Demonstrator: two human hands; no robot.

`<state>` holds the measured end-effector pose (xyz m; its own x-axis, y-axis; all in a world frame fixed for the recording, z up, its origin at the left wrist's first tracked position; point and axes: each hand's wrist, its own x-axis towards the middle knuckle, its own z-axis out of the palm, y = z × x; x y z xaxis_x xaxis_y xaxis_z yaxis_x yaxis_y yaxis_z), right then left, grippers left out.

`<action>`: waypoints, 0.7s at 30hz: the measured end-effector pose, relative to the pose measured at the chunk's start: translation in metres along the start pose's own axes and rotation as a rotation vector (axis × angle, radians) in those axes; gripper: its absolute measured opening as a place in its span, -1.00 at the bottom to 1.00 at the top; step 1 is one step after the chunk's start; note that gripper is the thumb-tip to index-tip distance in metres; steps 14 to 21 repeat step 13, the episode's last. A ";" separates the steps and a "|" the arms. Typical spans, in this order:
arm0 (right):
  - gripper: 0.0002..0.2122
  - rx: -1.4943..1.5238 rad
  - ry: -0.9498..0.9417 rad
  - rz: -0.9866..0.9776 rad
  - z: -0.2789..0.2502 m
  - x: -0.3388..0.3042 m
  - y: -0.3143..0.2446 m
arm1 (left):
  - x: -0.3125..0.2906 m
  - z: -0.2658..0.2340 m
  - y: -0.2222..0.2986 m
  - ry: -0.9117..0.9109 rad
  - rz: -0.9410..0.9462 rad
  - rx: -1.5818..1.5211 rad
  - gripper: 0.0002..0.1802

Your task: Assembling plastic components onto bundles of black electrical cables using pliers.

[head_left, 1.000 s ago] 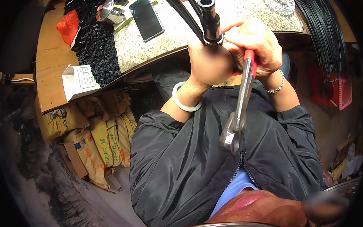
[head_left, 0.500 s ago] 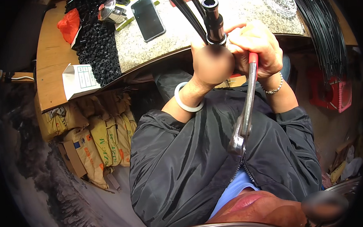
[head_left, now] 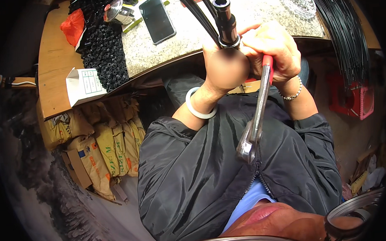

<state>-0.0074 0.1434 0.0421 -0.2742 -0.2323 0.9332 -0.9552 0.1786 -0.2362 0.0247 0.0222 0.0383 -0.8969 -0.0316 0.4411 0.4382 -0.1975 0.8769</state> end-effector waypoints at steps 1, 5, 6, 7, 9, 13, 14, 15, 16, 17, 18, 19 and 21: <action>-0.86 -0.013 0.016 -0.022 0.001 -0.001 0.001 | 0.000 -0.001 0.000 0.001 0.000 0.001 -0.75; -0.86 0.003 0.047 -0.001 0.004 -0.001 0.000 | 0.000 -0.004 -0.003 -0.024 -0.002 0.021 -0.73; -0.86 -0.001 0.039 -0.006 0.004 0.001 0.000 | 0.000 -0.005 -0.004 -0.039 0.010 0.034 -0.71; -0.86 -0.009 0.030 -0.009 0.004 0.001 0.000 | -0.001 -0.005 -0.006 -0.039 0.009 0.033 -0.71; -0.86 0.001 0.019 0.005 0.003 0.000 0.001 | -0.001 -0.005 -0.010 -0.041 0.014 0.037 -0.71; -0.83 0.064 0.022 0.026 0.003 0.000 0.001 | -0.001 -0.004 -0.010 -0.020 0.050 -0.018 -0.79; -0.83 0.064 0.022 0.026 0.003 0.000 0.001 | -0.001 -0.004 -0.010 -0.020 0.050 -0.018 -0.79; -0.83 0.064 0.022 0.026 0.003 0.000 0.001 | -0.001 -0.004 -0.010 -0.020 0.050 -0.018 -0.79; -0.83 0.064 0.022 0.026 0.003 0.000 0.001 | -0.001 -0.004 -0.010 -0.020 0.050 -0.018 -0.79; -0.83 0.064 0.022 0.026 0.003 0.000 0.001 | -0.001 -0.004 -0.010 -0.020 0.050 -0.018 -0.79; -0.83 0.064 0.022 0.026 0.003 0.000 0.001 | -0.001 -0.004 -0.010 -0.020 0.050 -0.018 -0.79; -0.83 0.064 0.022 0.026 0.003 0.000 0.001 | -0.001 -0.004 -0.010 -0.020 0.050 -0.018 -0.79; -0.83 0.064 0.022 0.026 0.003 0.000 0.001 | -0.001 -0.004 -0.010 -0.020 0.050 -0.018 -0.79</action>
